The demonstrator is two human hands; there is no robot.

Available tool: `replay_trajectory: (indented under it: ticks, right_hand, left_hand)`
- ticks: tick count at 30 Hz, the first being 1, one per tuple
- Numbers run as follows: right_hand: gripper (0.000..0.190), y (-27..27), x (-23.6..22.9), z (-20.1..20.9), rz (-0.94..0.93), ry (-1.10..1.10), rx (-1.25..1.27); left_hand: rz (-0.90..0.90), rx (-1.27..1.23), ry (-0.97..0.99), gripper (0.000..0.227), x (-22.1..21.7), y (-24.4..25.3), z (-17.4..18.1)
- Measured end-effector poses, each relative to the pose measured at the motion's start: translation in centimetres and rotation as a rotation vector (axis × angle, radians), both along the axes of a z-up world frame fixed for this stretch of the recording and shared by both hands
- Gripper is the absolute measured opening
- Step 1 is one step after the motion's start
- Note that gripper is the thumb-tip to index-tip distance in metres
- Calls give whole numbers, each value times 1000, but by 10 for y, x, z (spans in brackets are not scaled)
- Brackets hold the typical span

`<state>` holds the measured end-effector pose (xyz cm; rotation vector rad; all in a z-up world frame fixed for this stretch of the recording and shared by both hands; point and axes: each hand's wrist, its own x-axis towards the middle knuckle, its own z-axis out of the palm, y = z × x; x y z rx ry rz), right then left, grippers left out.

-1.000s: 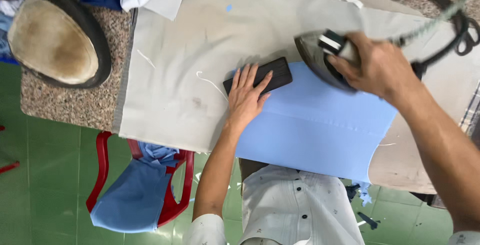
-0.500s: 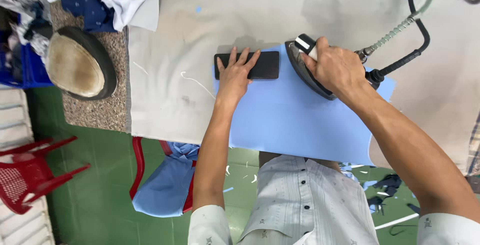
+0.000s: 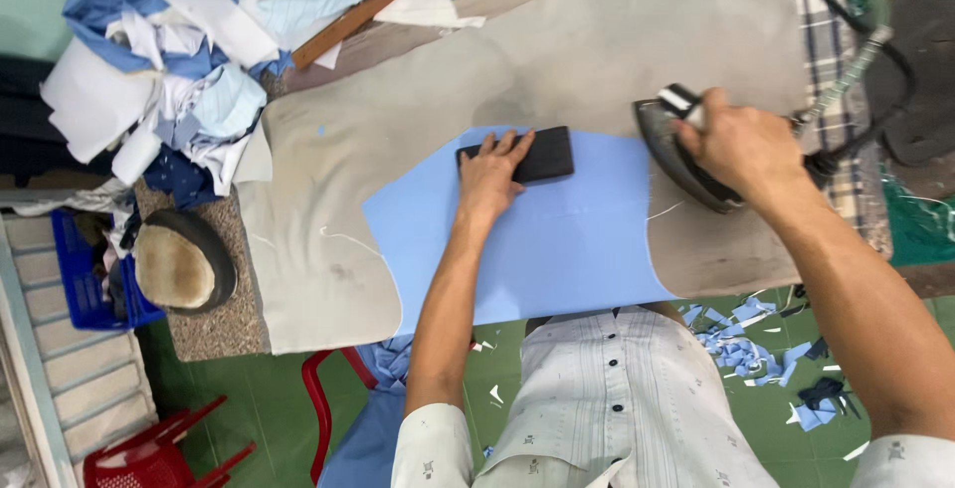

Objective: The person irons a light blue fabric piece on a work table using a steam iron and a black pressing block. The person repeatedly moves the iron over the fabric, adjusts the fabric's position, and uses the block to press seams. At the end, the person uses scissors to trim the fabric edge.

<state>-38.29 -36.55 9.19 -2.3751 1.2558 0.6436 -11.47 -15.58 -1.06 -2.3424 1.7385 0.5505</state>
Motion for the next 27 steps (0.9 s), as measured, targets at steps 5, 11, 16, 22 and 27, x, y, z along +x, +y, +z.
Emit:
replay_trajectory:
  ticks: [5,11,16,22,27]
  right_hand:
    - [63,-29,-73,-20,-181,-146,-82]
    - [63,-33,-94,-44,-220,-240,-198]
    - [69,-39,-104,-63,-159,-229,-237]
    - [63,-48,-113,-68,-160,-238,-146]
    - [56,-55,-116,-68,-158,-383,-108]
  left_hand:
    - [-63,-79,-29,104,-76,-45,-38]
    - [-1,-39,28,95,-153,-75,-30]
    - [45,-203,-42,79,-159,-51,-29]
    - [224,-466,-115,64,-92,52,-48]
    - [494,-640,-268,53,-13,195,-62]
